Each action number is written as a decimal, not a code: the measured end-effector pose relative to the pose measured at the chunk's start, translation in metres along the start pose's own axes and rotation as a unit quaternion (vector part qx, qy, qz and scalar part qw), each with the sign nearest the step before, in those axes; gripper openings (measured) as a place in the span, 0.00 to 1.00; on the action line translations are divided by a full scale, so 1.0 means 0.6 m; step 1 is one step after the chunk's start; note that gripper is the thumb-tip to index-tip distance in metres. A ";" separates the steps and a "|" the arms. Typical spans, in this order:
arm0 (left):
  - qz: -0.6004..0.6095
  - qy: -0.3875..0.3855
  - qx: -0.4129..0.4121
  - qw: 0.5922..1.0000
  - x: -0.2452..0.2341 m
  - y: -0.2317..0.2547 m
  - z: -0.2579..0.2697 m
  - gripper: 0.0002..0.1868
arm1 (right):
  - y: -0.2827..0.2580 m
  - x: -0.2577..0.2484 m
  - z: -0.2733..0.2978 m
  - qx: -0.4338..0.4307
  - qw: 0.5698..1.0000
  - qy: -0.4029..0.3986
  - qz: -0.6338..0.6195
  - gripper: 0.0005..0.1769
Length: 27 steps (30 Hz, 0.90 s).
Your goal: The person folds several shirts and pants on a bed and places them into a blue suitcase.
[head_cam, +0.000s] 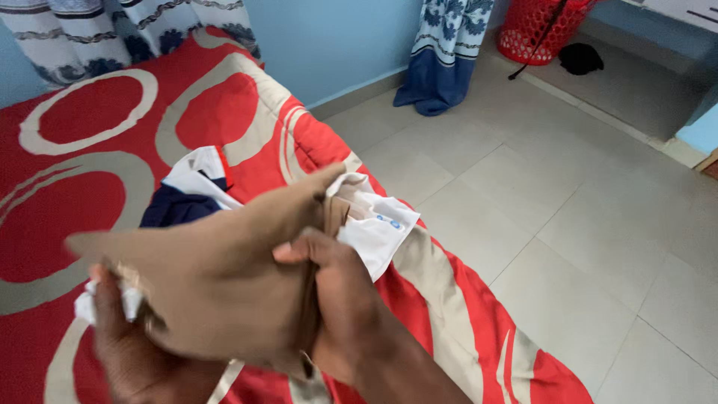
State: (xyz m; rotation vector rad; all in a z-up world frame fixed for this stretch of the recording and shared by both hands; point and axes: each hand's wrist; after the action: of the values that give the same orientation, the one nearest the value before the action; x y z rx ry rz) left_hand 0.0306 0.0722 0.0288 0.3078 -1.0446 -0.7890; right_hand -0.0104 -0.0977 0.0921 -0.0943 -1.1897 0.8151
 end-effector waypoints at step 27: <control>-0.207 0.247 -0.160 0.933 -0.692 -0.002 0.388 0.30 | 0.459 -0.037 0.083 0.181 0.838 0.153 0.491 0.25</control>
State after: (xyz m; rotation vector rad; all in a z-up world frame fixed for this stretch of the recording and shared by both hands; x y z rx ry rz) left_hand -0.2804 0.3967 -0.1287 0.4255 -0.3663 -1.1708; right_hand -0.1967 0.0694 -0.0345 -0.5350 -0.6007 1.8409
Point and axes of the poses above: each hand's wrist, its own z-axis away from the middle knuckle, its own x-axis out of the palm, y = z × x, and after that the axes turned 7 degrees about y, right-handed
